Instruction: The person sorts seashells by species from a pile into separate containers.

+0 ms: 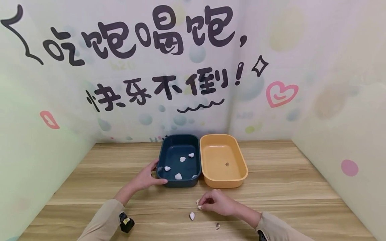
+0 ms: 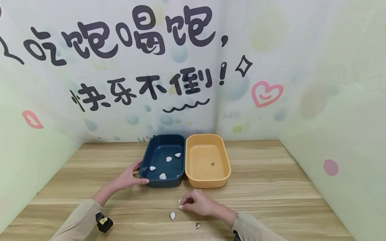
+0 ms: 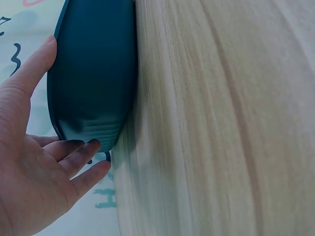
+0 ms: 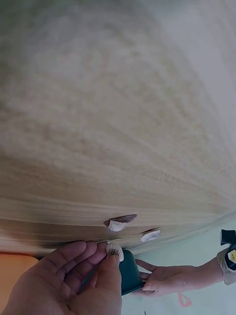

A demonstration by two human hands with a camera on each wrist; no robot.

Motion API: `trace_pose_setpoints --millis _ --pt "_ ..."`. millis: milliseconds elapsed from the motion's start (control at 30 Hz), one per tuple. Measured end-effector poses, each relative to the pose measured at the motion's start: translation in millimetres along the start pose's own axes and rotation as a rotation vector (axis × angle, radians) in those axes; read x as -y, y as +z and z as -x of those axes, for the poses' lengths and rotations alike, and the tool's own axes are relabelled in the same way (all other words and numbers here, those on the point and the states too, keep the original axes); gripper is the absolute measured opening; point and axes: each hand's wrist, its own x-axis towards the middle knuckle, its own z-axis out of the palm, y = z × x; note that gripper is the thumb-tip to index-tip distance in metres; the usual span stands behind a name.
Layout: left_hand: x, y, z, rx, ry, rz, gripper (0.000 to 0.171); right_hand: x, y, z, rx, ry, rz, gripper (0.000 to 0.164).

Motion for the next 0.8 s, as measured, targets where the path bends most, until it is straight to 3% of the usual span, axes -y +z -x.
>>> trace_pose_setpoints --millis 200,367,567,800 --pt "0.6 0.2 0.2 -0.002 -0.008 -0.001 0.095 7 -6 0 0.029 0.01 -0.017 0.009" --pt "0.2 0.5 0.2 -0.002 -0.009 0.0 0.095 18 -16 0 0.044 -0.036 0.023 0.012" --pt "-0.3 0.7 0.5 0.0 -0.004 0.007 0.095 24 -32 -1 0.027 0.061 0.046 0.01" --pt "0.4 0.8 0.4 -0.001 -0.001 0.007 0.094 28 -51 -2 -0.035 0.04 0.126 0.01"
